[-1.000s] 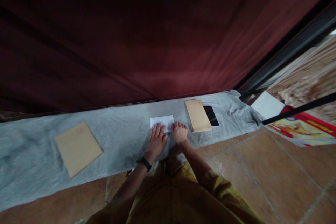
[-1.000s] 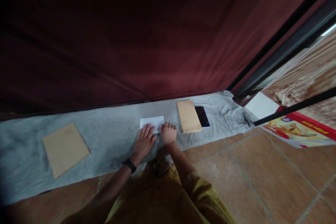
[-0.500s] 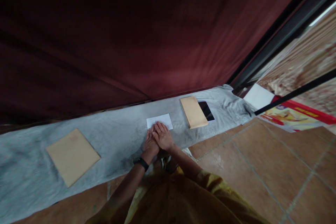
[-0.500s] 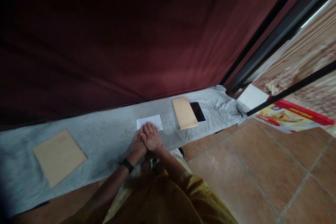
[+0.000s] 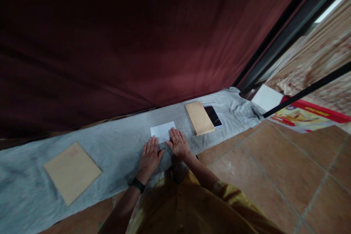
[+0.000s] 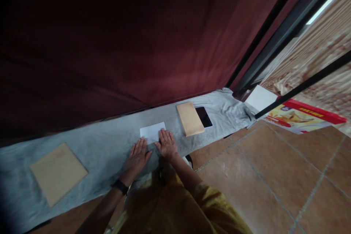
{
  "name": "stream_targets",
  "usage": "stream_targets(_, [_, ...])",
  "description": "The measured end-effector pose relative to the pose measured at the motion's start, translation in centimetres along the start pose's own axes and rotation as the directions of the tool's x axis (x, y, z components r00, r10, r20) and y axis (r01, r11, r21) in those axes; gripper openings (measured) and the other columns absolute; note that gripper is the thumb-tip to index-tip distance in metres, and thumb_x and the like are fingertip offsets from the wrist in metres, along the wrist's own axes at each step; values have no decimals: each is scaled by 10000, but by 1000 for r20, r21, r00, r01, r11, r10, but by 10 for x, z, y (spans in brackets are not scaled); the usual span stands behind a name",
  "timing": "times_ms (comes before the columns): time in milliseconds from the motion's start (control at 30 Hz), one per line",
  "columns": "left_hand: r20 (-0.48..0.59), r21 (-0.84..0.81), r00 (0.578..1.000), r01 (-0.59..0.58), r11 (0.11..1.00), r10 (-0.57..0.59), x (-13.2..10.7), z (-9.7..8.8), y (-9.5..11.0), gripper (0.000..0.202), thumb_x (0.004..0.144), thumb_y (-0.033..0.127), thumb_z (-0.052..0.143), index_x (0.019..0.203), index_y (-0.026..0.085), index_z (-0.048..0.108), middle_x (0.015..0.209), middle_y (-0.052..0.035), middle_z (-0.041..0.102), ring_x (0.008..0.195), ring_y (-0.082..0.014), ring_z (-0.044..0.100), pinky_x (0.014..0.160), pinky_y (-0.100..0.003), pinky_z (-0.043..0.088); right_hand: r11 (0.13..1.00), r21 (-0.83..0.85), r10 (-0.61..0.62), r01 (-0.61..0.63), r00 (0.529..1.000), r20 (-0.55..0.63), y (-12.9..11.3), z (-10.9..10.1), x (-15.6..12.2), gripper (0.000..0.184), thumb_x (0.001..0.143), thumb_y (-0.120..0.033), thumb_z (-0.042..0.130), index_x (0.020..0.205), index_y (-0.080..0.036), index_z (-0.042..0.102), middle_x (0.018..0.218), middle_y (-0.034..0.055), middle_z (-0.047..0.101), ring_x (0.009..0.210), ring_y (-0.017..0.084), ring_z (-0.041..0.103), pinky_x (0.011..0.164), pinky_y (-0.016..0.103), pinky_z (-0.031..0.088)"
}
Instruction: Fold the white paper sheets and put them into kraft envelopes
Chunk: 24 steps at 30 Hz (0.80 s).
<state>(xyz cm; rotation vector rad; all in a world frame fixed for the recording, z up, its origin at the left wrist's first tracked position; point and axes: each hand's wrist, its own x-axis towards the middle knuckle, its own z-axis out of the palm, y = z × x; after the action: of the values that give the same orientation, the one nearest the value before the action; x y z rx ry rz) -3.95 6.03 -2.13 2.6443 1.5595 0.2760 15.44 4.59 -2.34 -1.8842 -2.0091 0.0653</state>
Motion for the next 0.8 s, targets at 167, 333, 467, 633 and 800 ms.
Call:
stream_targets(167, [-8,21,1000,2,1000,-2,-10,-1,-11,695,1016,495,291,1557,66,369,1619,-194,369,1531,-287,297,1246,-485,242,1000,-2,30,-30,1000,10,11,-6,-3,585,1062,-434,420,1536,-91,419,1596,157,405,1477,276,396,1227,449,272])
stream_targets(333, [-28,39,1000,-13,999,14,-10,4,-12,697,1018,493,285,1560,59,356,1614,-201,373,1530,-293,300,1241,-500,247,994,8,106,-106,994,33,3,-5,20,540,1067,-409,394,1514,-114,458,1571,158,452,1458,294,421,1221,509,254])
stream_targets(467, [-32,50,999,-9,999,10,-9,8,-15,696,1016,493,300,1564,67,349,1607,-211,380,1525,-298,309,1232,-516,264,995,-3,97,-97,995,35,0,-2,34,552,1059,-389,406,1525,-94,434,1596,176,407,1468,300,397,1215,506,251])
stream_targets(633, [-40,38,999,-7,999,8,-9,10,-15,687,1013,484,317,1564,74,354,1602,-209,391,1523,-295,315,1234,-515,262,979,28,200,-201,979,27,6,-8,39,489,1037,-285,425,1484,-97,482,1520,181,514,1390,271,482,1153,427,351])
stream_targets(800, [-53,15,999,3,1000,-2,-9,7,-13,684,1006,487,333,1555,81,377,1604,-198,394,1520,-294,324,1236,-503,262,899,42,433,-437,898,74,2,-22,54,367,939,-168,501,1278,-130,637,1188,169,702,1100,253,652,951,341,478])
